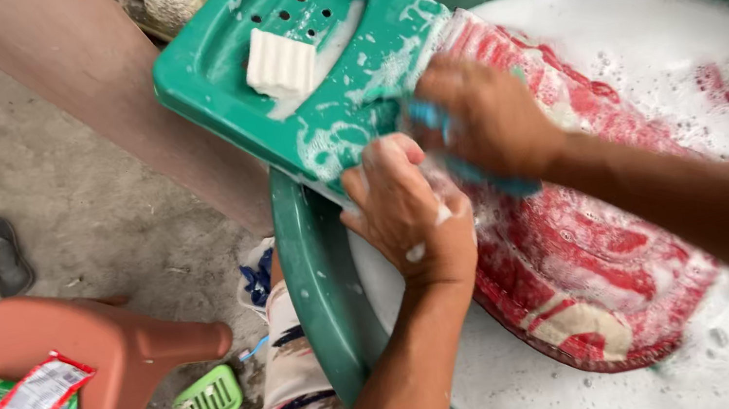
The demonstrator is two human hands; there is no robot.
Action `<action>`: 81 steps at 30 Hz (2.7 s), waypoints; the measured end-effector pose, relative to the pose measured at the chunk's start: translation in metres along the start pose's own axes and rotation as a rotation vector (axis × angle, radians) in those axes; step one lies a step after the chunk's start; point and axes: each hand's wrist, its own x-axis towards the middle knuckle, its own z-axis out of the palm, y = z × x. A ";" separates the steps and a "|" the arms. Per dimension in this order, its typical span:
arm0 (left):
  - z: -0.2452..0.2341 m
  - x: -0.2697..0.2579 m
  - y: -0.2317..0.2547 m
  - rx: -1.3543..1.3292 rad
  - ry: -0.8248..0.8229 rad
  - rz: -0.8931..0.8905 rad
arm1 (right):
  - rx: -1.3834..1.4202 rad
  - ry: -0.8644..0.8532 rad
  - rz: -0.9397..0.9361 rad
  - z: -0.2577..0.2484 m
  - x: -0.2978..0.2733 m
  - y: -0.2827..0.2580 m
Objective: The person washes a red pillow cover by hand in a large basin, using a washboard and a bar of soap to scrub the fabric before rinsing it in soapy water.
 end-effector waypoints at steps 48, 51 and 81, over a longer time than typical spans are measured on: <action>0.010 0.000 -0.005 0.089 0.086 0.105 | -0.160 0.272 0.626 0.024 0.036 0.012; 0.009 0.001 -0.008 0.099 0.080 0.101 | -0.136 0.268 0.746 0.010 0.019 0.021; 0.004 0.000 -0.009 0.015 0.020 0.072 | -0.116 0.183 0.409 0.008 -0.036 -0.008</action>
